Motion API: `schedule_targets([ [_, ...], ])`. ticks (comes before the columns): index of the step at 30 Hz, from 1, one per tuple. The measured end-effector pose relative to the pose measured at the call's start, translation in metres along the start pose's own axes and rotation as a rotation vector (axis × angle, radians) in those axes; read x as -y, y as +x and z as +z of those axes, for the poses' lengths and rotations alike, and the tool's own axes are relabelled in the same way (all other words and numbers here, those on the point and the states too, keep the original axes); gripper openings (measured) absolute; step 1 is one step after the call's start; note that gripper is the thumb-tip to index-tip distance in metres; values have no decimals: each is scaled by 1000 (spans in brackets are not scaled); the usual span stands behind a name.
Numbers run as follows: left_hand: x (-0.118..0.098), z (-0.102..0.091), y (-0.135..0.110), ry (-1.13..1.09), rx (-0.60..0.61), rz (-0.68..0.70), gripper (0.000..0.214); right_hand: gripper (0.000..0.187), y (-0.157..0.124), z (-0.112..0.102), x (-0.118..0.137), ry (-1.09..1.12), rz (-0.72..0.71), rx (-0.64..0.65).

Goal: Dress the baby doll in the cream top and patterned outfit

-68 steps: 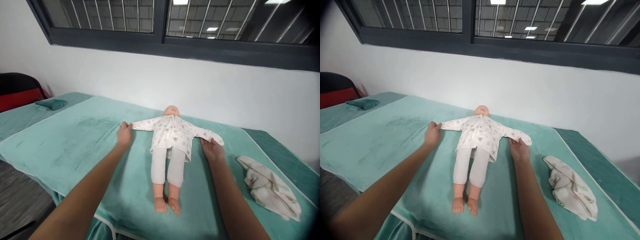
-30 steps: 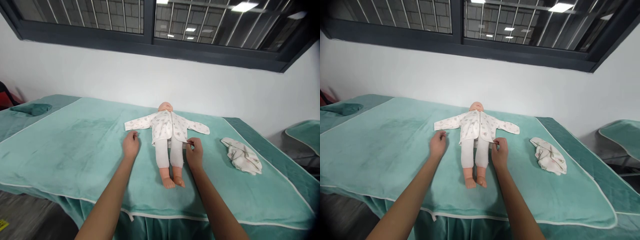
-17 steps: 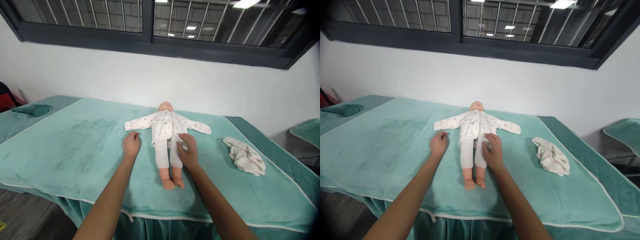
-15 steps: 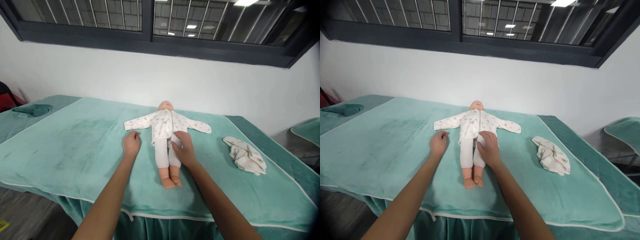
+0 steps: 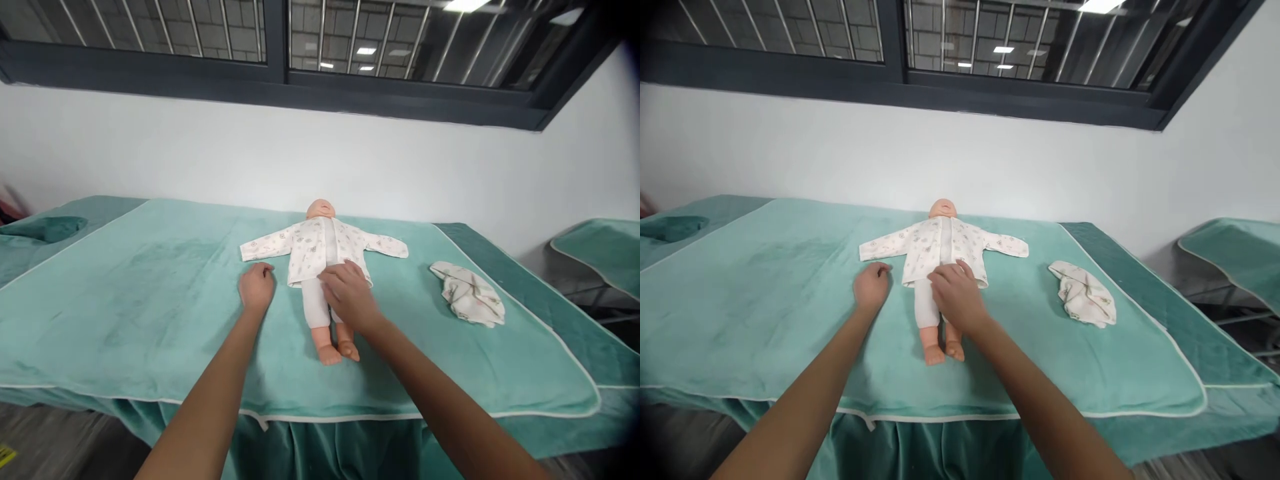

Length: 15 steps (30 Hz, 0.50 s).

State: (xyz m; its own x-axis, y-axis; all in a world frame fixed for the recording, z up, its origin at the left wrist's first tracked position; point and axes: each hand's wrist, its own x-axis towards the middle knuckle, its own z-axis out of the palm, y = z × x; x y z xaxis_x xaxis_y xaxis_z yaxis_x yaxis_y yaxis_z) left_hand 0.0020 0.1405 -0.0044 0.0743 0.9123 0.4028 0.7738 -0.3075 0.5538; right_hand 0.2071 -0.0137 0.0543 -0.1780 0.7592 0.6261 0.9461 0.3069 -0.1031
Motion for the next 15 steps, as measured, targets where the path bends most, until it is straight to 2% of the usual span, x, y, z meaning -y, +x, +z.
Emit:
schedule_targets([
  [3, 0, -1, 1, -30, 13, 7, 31, 28, -44, -26, -32, -111, 185, -36],
  [7, -1, -4, 0, -115, 38, 7, 31, 44, -113, -79, -99, -551, 514, 47],
  [9, -1, -7, -4, -178, 64, 12, 30, 56, -145, -105, -129, -645, 716, 130],
  [10, -1, -9, -7, -216, 81, 16, 29, 56, -158, -115, -142, -615, 793, 216],
  [12, -1, -12, -15, -300, 118, 14, 29, 53, -178, -131, -160, -483, 844, 344],
  [13, -1, -14, -20, -346, 135, 4, 29, 51, -182, -136, -165, -424, 848, 363],
  [15, -5, -18, -31, -439, 168, -34, 30, 47, -179, -140, -166, -306, 877, 307],
])
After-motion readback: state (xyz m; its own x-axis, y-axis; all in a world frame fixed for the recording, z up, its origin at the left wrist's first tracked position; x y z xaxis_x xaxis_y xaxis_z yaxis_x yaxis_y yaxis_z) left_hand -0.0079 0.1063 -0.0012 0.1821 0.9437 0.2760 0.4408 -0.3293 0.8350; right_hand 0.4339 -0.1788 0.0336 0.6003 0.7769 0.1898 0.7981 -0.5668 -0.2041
